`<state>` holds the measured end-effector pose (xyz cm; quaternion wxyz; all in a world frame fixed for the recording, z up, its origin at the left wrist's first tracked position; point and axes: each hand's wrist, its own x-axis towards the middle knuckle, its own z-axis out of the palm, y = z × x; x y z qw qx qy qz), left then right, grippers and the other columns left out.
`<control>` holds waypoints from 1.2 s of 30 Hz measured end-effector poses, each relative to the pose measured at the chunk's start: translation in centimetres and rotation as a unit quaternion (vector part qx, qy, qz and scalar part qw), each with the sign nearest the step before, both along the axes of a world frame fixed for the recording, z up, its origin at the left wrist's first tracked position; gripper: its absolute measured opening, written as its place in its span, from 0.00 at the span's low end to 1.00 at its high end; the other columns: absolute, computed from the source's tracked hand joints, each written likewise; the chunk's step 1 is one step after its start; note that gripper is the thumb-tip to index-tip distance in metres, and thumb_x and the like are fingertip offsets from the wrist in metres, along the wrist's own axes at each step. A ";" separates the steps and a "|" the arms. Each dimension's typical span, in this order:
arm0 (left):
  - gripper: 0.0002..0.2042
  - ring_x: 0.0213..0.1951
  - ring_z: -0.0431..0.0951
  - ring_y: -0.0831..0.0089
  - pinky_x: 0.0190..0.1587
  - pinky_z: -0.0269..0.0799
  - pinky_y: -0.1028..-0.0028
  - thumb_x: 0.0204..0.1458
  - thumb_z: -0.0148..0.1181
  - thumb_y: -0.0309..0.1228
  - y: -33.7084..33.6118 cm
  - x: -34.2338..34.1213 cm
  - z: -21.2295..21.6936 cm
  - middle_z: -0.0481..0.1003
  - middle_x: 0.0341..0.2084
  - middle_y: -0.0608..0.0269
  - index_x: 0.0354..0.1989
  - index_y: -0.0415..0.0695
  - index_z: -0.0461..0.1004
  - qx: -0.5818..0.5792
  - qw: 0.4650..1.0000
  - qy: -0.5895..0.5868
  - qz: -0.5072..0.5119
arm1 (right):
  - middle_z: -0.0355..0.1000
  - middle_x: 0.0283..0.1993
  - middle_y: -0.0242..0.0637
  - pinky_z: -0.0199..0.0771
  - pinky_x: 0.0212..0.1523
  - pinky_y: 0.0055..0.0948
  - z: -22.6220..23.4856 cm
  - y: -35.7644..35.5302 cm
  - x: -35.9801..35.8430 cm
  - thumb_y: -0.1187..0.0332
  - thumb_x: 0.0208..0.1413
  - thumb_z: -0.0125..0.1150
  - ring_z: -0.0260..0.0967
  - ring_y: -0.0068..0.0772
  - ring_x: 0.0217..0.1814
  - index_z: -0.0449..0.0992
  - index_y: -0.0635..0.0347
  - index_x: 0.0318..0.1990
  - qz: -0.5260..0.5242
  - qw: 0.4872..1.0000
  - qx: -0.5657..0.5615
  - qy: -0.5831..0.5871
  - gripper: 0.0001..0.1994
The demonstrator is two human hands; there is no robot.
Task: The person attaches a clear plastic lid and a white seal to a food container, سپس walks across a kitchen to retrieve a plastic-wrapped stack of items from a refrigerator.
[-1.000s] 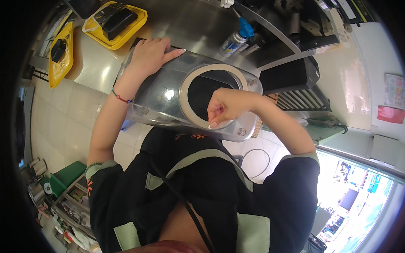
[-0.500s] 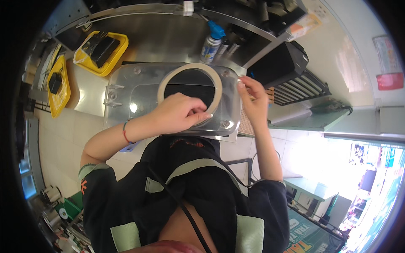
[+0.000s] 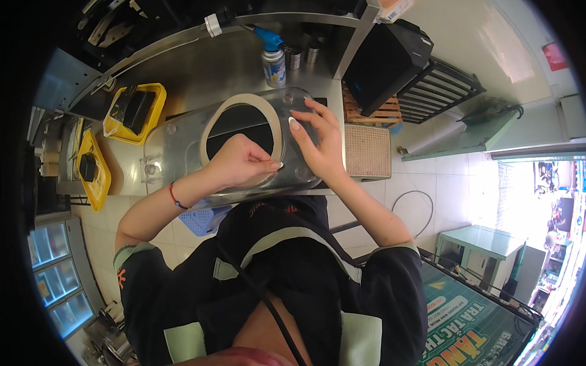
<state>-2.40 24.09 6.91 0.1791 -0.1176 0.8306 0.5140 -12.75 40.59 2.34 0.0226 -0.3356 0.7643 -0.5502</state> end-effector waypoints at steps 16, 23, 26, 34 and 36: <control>0.12 0.29 0.76 0.79 0.35 0.76 0.82 0.53 0.59 0.36 -1.1 -2.5 -1.8 0.75 0.27 0.64 0.34 0.36 0.75 0.287 0.933 -0.038 0.214 | 0.65 0.58 0.45 0.53 0.61 0.35 -1.2 0.5 -0.4 0.68 0.58 0.50 0.54 0.42 0.65 0.77 0.63 0.40 0.007 0.990 -0.071 -0.120 0.11; 0.12 0.30 0.77 0.79 0.37 0.76 0.81 0.53 0.59 0.34 -1.3 -2.5 -2.8 0.75 0.28 0.64 0.36 0.35 0.75 0.297 0.930 -0.042 0.212 | 0.65 0.57 0.47 0.49 0.63 0.40 -0.4 0.4 -0.3 0.67 0.55 0.53 0.55 0.46 0.63 0.77 0.62 0.41 0.013 0.999 -0.027 -0.045 0.11; 0.12 0.30 0.76 0.80 0.37 0.76 0.81 0.53 0.59 0.33 -0.5 -2.4 -2.4 0.75 0.28 0.63 0.36 0.34 0.75 0.279 0.930 -0.027 0.237 | 0.66 0.56 0.48 0.48 0.64 0.42 -0.6 0.5 -0.5 0.67 0.53 0.55 0.56 0.48 0.61 0.77 0.60 0.42 0.030 0.999 0.003 0.013 0.12; 0.11 0.30 0.76 0.79 0.36 0.75 0.80 0.53 0.59 0.34 -0.8 -3.5 -2.1 0.76 0.30 0.63 0.35 0.36 0.76 0.238 0.948 -0.046 0.204 | 0.67 0.55 0.48 0.46 0.65 0.42 -0.3 0.3 -0.5 0.65 0.52 0.55 0.57 0.49 0.58 0.76 0.60 0.44 0.045 0.997 0.025 0.055 0.14; 0.13 0.31 0.77 0.78 0.37 0.76 0.79 0.52 0.60 0.36 -0.7 -3.1 -2.0 0.76 0.30 0.62 0.35 0.36 0.76 0.254 0.941 -0.050 0.219 | 0.67 0.55 0.48 0.46 0.66 0.42 0.0 0.1 -0.5 0.64 0.53 0.54 0.57 0.49 0.58 0.76 0.60 0.44 0.042 0.996 0.038 0.069 0.14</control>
